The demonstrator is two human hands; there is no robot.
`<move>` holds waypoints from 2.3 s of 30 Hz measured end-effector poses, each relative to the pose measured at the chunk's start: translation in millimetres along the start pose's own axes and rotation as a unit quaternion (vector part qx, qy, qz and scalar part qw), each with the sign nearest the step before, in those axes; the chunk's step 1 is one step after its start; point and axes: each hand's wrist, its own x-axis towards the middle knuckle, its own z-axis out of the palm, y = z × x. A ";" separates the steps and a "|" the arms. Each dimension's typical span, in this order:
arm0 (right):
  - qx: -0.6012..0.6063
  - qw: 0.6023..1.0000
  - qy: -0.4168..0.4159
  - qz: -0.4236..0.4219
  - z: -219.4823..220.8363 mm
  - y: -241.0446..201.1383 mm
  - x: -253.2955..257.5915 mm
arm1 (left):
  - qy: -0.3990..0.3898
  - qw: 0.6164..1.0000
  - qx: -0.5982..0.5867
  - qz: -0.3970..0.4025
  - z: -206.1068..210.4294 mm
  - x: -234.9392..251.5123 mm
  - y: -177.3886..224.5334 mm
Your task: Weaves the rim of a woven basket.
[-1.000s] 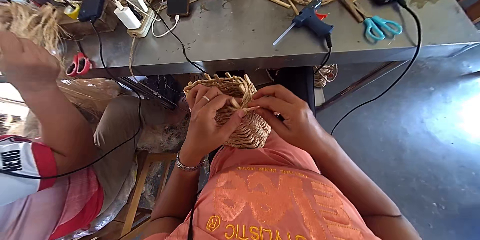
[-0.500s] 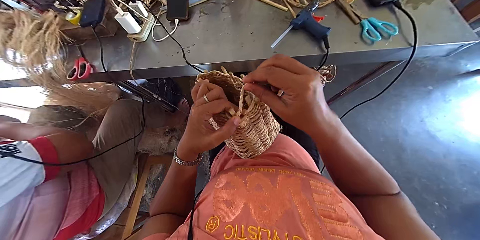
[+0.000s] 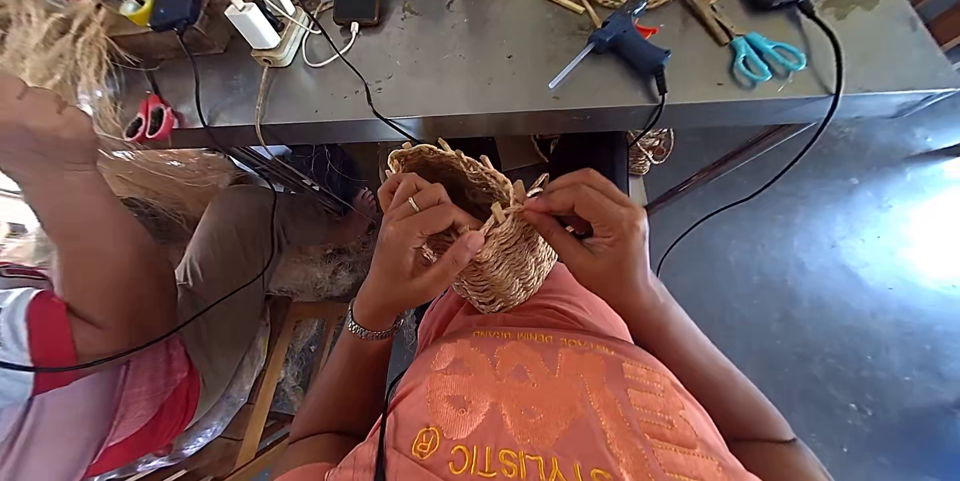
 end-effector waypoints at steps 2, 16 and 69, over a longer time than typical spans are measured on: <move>0.010 1.000 -0.004 0.016 -0.3 4.1 -4.4 | 0.008 1.000 0.013 0.002 5.2 0.3 1.7; -0.033 0.998 -0.052 -0.015 3.6 10.1 -8.9 | -0.031 0.997 0.048 -0.060 6.4 -1.2 11.7; 0.047 0.997 -0.019 -0.052 21.8 -14.0 8.1 | 0.051 0.993 0.103 -0.004 0.0 2.6 46.1</move>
